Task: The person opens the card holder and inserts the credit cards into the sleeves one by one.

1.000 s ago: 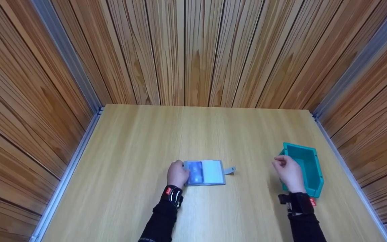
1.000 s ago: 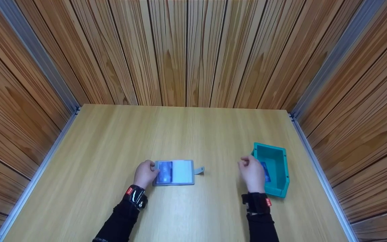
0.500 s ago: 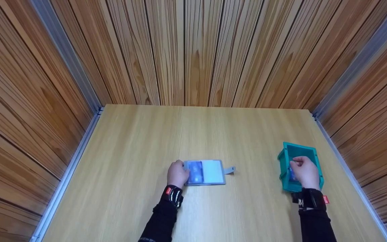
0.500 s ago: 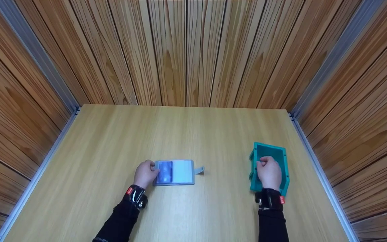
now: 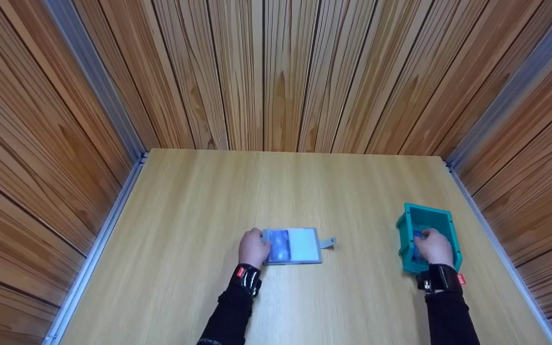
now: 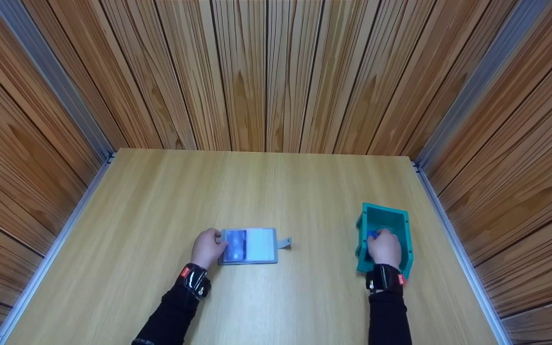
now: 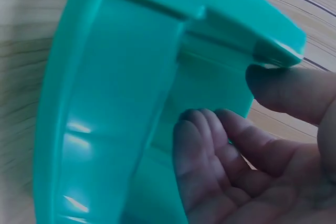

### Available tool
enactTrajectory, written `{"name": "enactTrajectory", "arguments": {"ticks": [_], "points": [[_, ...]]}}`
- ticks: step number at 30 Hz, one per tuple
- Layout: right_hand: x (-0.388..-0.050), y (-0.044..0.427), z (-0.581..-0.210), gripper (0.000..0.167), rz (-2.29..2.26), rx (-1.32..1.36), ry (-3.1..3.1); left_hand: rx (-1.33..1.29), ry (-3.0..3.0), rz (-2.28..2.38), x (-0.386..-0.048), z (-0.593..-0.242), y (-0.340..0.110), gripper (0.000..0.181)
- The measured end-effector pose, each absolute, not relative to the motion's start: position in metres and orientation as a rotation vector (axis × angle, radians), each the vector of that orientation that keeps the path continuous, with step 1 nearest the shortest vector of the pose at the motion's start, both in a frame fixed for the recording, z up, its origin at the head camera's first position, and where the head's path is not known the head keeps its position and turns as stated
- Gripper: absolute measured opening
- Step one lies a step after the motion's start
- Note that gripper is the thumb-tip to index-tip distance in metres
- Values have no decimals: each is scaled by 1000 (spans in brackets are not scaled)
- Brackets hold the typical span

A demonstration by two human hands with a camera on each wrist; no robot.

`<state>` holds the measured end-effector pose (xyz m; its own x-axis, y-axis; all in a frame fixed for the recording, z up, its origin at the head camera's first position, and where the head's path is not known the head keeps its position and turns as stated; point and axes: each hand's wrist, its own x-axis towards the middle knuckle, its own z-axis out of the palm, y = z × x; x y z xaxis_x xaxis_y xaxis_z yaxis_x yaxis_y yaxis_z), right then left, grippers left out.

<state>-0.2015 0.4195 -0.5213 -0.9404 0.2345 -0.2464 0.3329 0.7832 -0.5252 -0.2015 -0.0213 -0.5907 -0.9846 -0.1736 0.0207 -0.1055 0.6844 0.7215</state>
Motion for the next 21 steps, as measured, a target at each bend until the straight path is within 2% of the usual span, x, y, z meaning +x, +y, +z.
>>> {"name": "enactTrajectory", "arguments": {"ticks": [11, 17, 21], "points": [[-206, 425, -524, 55, -771, 466, 2770, 247, -2821, -1196, -201, -589, -21, 26], [-206, 424, -527, 30, -760, 478, 2764, 256, -2826, -1192, -202, -589, -21, 27], [-206, 424, -528, 28, -761, 483, 2769, 276, -2839, -1227, -202, -589, -21, 26]]}}
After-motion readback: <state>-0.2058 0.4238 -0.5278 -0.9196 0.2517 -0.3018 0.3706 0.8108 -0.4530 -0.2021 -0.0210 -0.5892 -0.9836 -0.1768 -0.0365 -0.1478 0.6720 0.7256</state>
